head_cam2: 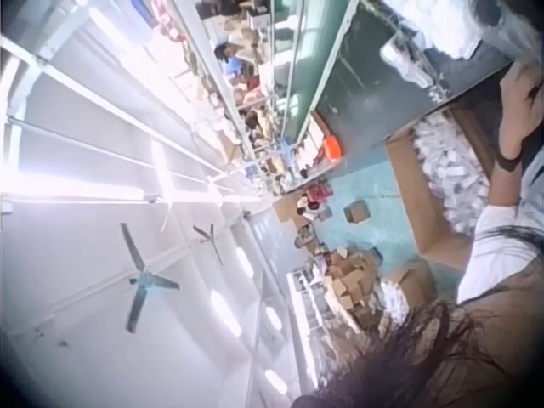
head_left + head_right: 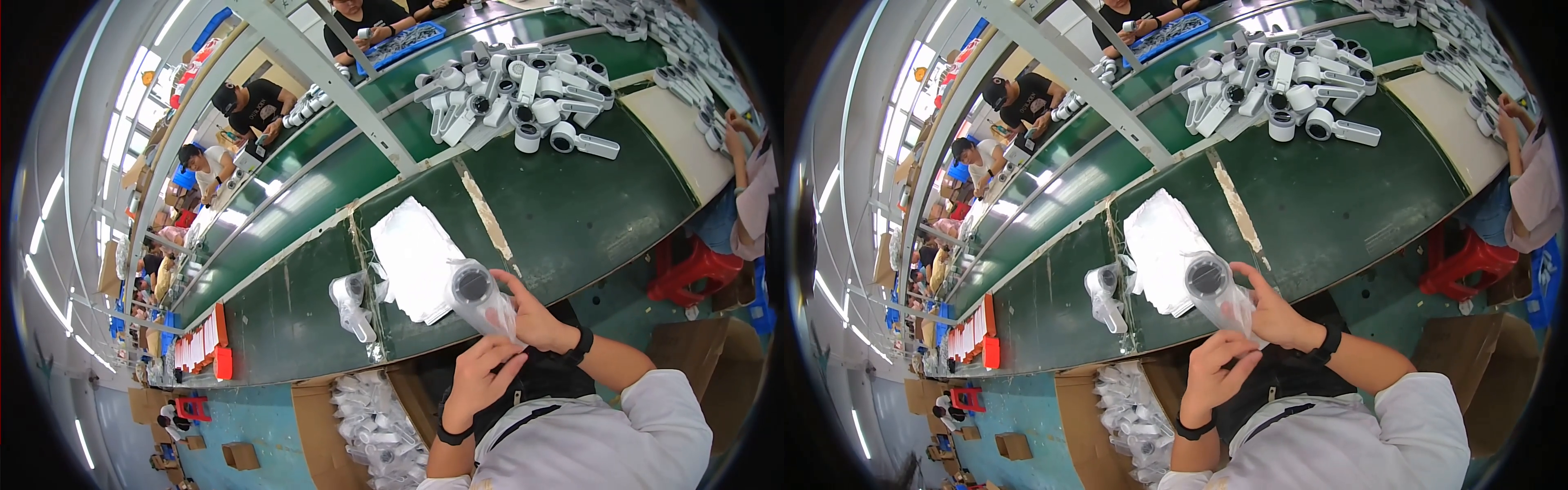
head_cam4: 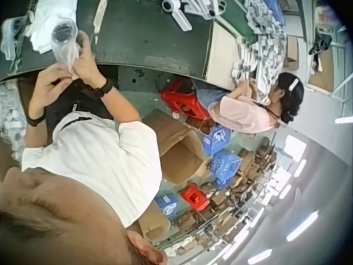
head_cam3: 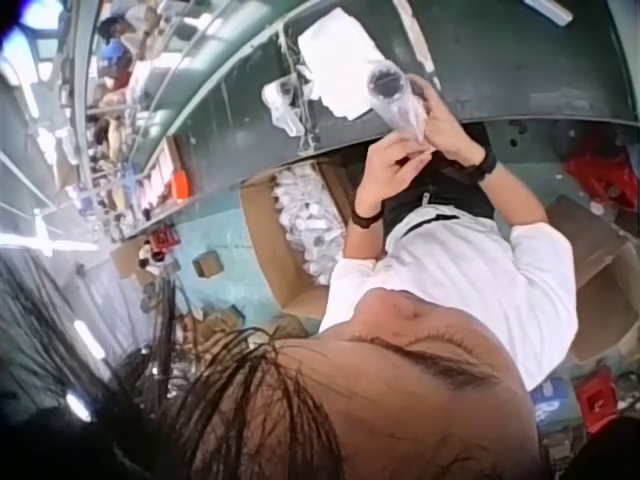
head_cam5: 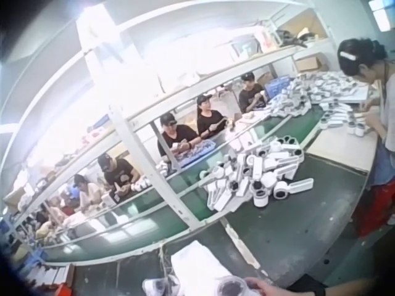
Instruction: The person picks up a handheld fan from the table, slides it into a plastic bag, and places the bagged fan into a cardboard box, repeating the process for several more fans.
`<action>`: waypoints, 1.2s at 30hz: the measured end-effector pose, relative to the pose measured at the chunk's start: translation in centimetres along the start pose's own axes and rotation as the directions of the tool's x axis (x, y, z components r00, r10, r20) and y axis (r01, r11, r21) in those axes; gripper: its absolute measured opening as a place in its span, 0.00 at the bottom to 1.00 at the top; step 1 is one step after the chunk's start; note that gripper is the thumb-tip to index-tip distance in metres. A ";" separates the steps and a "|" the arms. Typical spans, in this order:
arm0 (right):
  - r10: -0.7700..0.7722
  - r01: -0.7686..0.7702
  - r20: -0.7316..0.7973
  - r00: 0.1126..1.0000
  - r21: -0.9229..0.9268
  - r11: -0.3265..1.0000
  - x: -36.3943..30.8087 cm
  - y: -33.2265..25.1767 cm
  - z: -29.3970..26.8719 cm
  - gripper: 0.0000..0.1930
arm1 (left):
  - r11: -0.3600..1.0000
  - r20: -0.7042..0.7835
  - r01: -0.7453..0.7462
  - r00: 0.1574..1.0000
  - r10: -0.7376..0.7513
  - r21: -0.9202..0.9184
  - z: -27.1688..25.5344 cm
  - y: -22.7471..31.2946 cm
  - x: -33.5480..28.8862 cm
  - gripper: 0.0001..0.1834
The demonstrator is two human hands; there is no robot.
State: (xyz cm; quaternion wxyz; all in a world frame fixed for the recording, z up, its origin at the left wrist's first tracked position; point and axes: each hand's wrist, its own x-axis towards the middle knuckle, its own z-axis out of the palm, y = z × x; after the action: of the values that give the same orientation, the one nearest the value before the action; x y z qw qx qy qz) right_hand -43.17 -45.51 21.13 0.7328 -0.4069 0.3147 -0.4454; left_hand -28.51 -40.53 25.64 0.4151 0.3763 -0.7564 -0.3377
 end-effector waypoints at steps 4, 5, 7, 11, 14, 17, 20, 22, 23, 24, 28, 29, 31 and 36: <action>-0.099 0.101 -0.090 0.991 0.017 0.995 0.2 0.6 0.5 0.27 | 0.976 -0.049 0.145 0.987 -0.155 -0.161 -0.3 -0.5 -1.2 0.14; -0.174 0.178 -0.117 0.978 0.024 0.984 0.3 0.9 0.3 0.24 | 0.891 -0.191 0.208 0.933 -0.304 -0.404 0.2 -1.0 -1.6 0.13; -0.162 0.167 -0.084 0.983 0.054 0.984 0.2 1.6 0.1 0.23 | 0.875 -0.456 0.145 0.807 -0.374 -0.462 0.2 -2.9 -1.8 0.10; -0.280 0.262 -0.120 0.952 -0.148 0.954 -0.5 1.6 1.7 0.19 | 0.685 -0.196 0.247 0.843 -0.500 -0.685 1.4 -4.3 -1.9 0.23; -0.521 0.383 -0.024 0.853 -0.650 0.657 -0.7 0.6 1.8 0.19 | 0.571 -0.049 0.308 0.851 -0.524 -0.761 3.1 -4.9 -2.5 0.29; -0.649 0.409 0.006 0.761 -0.781 0.473 -0.5 0.2 1.9 0.14 | 0.375 0.046 0.299 0.831 -0.554 -0.877 2.3 -4.9 -2.4 0.26; -0.569 0.377 -0.223 0.792 -0.555 0.742 -0.2 0.1 1.7 0.09 | 0.264 0.015 0.172 0.862 -0.507 -0.949 1.0 -5.3 -2.5 0.24; -0.643 0.416 -0.136 0.754 -0.658 0.628 0.0 0.0 1.6 0.06 | 0.287 -0.046 0.125 0.851 -0.523 -0.950 0.2 -5.4 -2.7 0.23; -0.688 0.469 -0.083 0.721 -0.672 0.573 0.2 0.4 1.6 0.05 | 0.310 -0.103 0.082 0.839 -0.535 -0.947 -0.3 -5.4 -2.8 0.22; -0.686 0.473 -0.076 0.724 -0.668 0.574 0.1 0.7 1.7 0.05 | 0.333 -0.160 0.037 0.823 -0.544 -0.942 -0.6 -5.5 -2.8 0.22; -0.601 0.471 -0.036 0.798 -0.586 0.659 -0.1 1.5 2.2 0.05 | 0.481 -0.319 0.021 0.724 -0.612 -0.876 -2.6 -5.8 -4.2 0.19; -0.545 0.445 0.002 0.838 -0.580 0.682 -0.1 1.2 2.2 0.05 | 0.555 -0.410 0.012 0.661 -0.628 -0.832 -3.5 -5.8 -4.6 0.18; -0.483 0.421 0.049 0.874 -0.572 0.704 0.1 1.0 1.9 0.05 | 0.695 -0.600 0.017 0.489 -0.633 -0.719 -6.1 -5.7 -5.1 0.14; -0.402 0.313 0.015 0.915 -0.655 0.687 1.4 1.5 -0.5 0.06 | 0.891 -0.907 0.364 0.213 -0.364 -0.272 -15.5 -8.8 -7.4 0.12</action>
State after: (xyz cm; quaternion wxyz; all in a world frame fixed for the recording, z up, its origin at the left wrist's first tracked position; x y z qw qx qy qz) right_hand -42.46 -46.49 19.41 0.4241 -0.6572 0.4097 -0.4694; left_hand -9.57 -41.65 22.25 0.6847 0.6663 -0.2596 -0.1410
